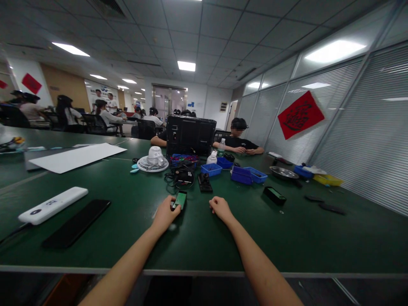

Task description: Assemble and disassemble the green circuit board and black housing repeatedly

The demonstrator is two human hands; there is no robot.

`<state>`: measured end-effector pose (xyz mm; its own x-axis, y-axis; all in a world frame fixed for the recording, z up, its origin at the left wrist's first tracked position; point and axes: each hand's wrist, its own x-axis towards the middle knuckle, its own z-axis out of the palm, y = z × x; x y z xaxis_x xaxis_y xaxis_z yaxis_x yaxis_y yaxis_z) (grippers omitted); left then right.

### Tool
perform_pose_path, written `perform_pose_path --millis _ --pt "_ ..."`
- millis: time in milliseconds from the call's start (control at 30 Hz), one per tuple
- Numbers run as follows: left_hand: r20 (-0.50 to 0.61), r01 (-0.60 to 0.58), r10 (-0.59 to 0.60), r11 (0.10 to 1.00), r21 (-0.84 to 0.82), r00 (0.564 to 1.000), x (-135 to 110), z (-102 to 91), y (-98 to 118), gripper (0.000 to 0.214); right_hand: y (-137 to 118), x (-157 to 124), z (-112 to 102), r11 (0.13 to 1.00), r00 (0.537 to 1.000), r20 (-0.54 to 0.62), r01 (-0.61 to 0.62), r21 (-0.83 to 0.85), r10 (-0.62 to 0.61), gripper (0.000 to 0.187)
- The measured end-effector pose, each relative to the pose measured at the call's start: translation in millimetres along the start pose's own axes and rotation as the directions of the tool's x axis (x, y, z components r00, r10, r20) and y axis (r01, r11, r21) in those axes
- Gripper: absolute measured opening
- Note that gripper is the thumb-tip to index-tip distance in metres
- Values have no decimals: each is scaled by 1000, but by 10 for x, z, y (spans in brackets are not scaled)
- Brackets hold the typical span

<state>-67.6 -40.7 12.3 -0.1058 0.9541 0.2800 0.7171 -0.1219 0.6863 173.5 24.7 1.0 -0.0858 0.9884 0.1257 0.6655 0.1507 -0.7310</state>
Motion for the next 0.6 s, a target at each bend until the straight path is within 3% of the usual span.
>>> perform_pose_path --millis 233,600 --pt "19 -50 49 999 22 999 -68 272 314 20 9 -3 10 1000 1000 -5 -11 18 11 19" --pt "-1 -86 86 995 54 996 8 559 465 22 41 28 42 999 999 -30 29 -23 -30 20"
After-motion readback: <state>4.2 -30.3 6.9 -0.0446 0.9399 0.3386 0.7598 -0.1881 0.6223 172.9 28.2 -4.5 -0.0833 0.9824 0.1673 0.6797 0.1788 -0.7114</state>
